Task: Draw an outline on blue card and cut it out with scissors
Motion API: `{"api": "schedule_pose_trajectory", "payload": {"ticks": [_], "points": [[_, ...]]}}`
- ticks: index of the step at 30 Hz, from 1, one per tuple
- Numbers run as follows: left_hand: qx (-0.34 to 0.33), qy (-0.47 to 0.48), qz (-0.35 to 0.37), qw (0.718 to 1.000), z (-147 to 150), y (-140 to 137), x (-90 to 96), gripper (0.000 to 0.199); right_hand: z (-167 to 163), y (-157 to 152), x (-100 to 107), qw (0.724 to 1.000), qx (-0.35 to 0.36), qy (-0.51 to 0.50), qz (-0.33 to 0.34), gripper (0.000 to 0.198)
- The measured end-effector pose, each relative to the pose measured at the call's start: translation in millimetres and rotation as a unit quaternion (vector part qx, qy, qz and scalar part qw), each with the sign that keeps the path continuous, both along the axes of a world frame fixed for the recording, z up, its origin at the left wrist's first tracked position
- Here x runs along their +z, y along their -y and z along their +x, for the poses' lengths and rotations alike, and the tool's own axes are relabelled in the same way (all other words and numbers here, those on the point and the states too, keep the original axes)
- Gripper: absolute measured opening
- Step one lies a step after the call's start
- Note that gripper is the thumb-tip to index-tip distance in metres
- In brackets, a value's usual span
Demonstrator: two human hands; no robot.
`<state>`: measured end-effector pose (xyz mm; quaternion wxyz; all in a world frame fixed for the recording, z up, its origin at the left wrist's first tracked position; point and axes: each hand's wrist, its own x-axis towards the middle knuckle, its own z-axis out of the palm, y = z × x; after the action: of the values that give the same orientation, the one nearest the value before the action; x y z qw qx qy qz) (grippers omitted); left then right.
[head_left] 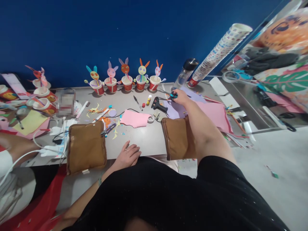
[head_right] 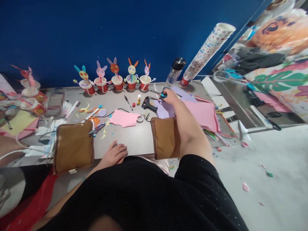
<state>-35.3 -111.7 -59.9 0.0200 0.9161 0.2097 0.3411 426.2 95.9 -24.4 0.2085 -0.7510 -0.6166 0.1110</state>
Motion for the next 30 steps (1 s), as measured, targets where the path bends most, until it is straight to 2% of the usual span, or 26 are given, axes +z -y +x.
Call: {"api": "schedule_pose_trajectory", "payload": {"ticks": [6,11,17,21,25,28,30], "points": [[0.003,-0.003,0.004,1.0,-3.0,0.4,-2.4,0.017,-3.7,-11.1,-4.3,1.0,0.001,0.004,-0.002,0.031],[0.001,-0.011,0.003,1.0,-4.1,-1.1,0.9,0.016,-5.8,-7.7,-3.0,0.999,-0.008,0.033,-0.004,0.029],[-0.009,-0.047,-0.014,0.999,-2.9,-2.4,-4.3,0.02,-12.9,-3.1,2.5,0.998,-0.019,0.059,-0.009,0.027],[-0.011,-0.068,-0.029,0.997,-6.9,-6.1,7.2,0.021,-15.2,-2.9,9.4,0.998,-0.035,0.06,-0.001,0.026],[0.027,-0.142,-0.064,0.987,-7.2,-20.0,32.4,0.027,-9.9,-0.6,29.6,0.996,-0.054,0.057,0.044,0.027],[0.096,-0.192,-0.091,0.972,3.3,-37.8,41.0,0.038,-5.7,6.0,51.9,0.984,-0.085,0.044,0.153,0.032],[0.135,-0.212,-0.113,0.961,14.2,-50.1,36.8,0.049,-7.3,14.7,66.8,0.968,-0.112,0.043,0.221,0.035]]}}
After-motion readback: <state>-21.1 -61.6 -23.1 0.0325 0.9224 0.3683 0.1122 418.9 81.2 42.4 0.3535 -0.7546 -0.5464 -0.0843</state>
